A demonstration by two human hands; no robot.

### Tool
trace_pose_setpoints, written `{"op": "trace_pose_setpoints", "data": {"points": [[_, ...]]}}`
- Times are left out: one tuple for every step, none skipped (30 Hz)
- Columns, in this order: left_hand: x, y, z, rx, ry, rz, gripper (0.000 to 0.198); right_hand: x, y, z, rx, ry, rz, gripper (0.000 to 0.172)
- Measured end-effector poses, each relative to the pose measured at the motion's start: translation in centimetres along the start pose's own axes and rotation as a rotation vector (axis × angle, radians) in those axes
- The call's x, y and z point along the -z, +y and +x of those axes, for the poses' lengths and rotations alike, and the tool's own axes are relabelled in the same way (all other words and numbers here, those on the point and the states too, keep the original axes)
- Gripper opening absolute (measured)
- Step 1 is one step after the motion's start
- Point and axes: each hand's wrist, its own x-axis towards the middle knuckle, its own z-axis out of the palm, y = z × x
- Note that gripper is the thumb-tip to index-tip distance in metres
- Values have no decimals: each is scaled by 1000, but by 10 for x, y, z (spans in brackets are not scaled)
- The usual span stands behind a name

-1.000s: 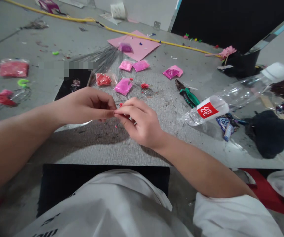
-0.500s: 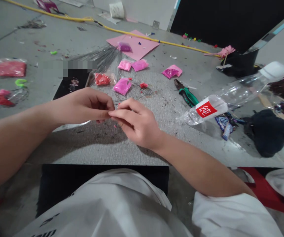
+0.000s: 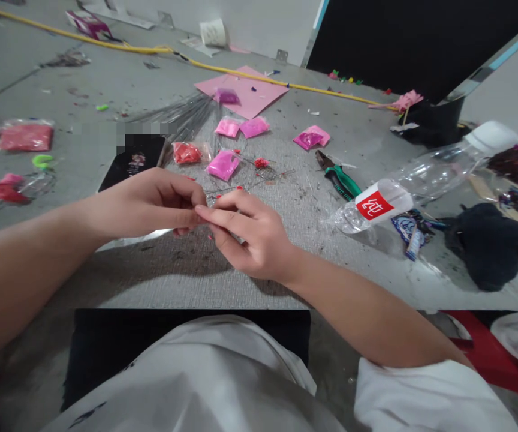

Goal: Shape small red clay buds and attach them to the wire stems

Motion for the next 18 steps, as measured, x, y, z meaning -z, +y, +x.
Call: {"op": "trace_pose_setpoints", "data": {"points": [[0, 0, 0, -5, -4, 2, 12, 1, 0, 0, 12, -4, 6, 30], [1, 1, 0, -6, -8, 6, 12, 1, -1, 0, 22, -7, 11, 30], [1, 1, -1, -5, -14, 9, 13, 1, -1, 0, 25, -9, 17, 30], [1, 1, -1, -2, -24, 12, 14, 2, -1, 0, 19, -11, 25, 28], [0, 2, -1, 2, -37, 15, 14, 2, 0, 0, 10, -15, 37, 25], [0, 2, -2, 8, -49, 14, 13, 2, 0, 1, -2, -20, 51, 23], [0, 2, -2, 12, -60, 9, 12, 2, 1, 1, -17, -26, 66, 20], [0, 2, -2, 20, -69, 6, 11, 2, 2, 1, -30, -33, 82, 18], [0, 2, -3, 29, -74, 3, 10, 2, 3, 1, -43, -40, 98, 17], [-1, 2, -3, 38, -76, 5, 9, 2, 4, 1, -54, -46, 114, 17], [-1, 2, -3, 46, -75, 9, 9, 2, 5, 1, -63, -46, 130, 16], [0, 2, -3, 51, -75, 15, 10, 2, 5, 1, -68, -43, 144, 16], [0, 2, -3, 54, -75, 23, 10, 2, 6, 1, -71, -39, 153, 15], [0, 3, -3, 53, -74, 31, 11, 2, 6, 1, -71, -34, 156, 14], [1, 3, -3, 50, -70, 40, 12, 3, 6, 2, -67, -27, 153, 14], [1, 3, -3, 50, -69, 52, 13, 3, 6, 2, -58, -20, 146, 14], [1, 4, -3, 49, -65, 63, 14, 3, 6, 2, -48, -15, 135, 14], [1, 4, -3, 48, -61, 71, 14, 3, 5, 3, -35, -12, 124, 15]]}}
